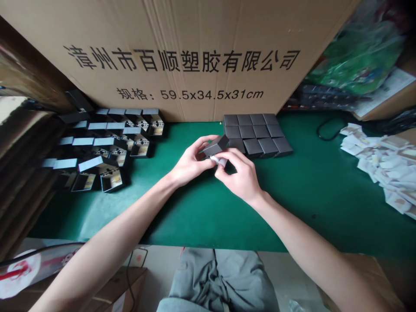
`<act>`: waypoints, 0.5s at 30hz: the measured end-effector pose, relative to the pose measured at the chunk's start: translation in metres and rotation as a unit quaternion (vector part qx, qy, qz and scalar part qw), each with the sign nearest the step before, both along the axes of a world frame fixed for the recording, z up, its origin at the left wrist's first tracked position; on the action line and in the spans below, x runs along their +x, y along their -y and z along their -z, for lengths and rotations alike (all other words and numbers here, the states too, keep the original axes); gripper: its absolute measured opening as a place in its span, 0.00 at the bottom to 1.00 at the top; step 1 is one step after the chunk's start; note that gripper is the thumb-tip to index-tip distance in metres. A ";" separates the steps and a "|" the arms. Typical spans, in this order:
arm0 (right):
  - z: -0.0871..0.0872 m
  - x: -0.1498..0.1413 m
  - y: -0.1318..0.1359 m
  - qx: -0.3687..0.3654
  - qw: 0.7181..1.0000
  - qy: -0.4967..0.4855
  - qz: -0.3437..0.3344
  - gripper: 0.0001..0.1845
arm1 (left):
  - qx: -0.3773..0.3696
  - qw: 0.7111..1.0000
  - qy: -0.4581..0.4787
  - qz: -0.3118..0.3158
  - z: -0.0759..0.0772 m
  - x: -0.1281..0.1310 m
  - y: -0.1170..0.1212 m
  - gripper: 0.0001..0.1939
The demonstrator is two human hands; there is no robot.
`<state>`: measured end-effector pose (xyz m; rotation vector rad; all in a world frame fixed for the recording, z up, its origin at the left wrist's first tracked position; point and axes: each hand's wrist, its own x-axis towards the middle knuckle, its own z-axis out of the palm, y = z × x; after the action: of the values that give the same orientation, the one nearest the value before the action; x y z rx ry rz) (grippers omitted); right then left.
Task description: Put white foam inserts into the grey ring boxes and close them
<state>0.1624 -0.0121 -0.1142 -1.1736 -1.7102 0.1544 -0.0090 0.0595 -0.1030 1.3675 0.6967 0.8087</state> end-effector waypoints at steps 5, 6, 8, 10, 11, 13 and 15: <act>0.001 0.000 0.000 0.002 1.000 0.010 -0.006 0.14 | 0.023 1.000 0.002 -0.020 -0.001 0.002 0.002 0.33; 0.001 0.001 -0.001 -0.001 1.000 0.010 -0.005 0.13 | 0.020 1.000 0.002 -0.020 -0.001 0.002 0.002 0.33; 0.000 0.002 -0.001 -0.010 1.000 0.010 -0.002 0.12 | 0.010 1.000 -0.003 -0.018 -0.001 0.001 0.001 0.33; 0.000 0.003 -0.002 -0.017 1.000 0.006 0.000 0.10 | 0.001 1.000 -0.004 -0.015 -0.001 0.000 0.000 0.34; 0.000 0.004 -0.003 -0.020 1.000 0.003 -0.001 0.10 | -0.002 1.000 -0.003 -0.014 -0.001 0.000 0.000 0.34; 0.000 0.005 -0.004 -0.028 1.000 -0.004 -0.001 0.08 | -0.004 1.000 0.000 -0.017 0.000 -0.001 -0.001 0.35; 0.002 0.005 -0.004 -0.034 0.999 -0.010 -0.001 0.07 | -0.003 1.000 0.004 -0.021 0.000 -0.002 -0.002 0.35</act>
<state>0.1673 -0.0080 -0.1160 -1.2166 -1.7000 0.2258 -0.0108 0.0612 -0.1033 1.3471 0.7236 0.8449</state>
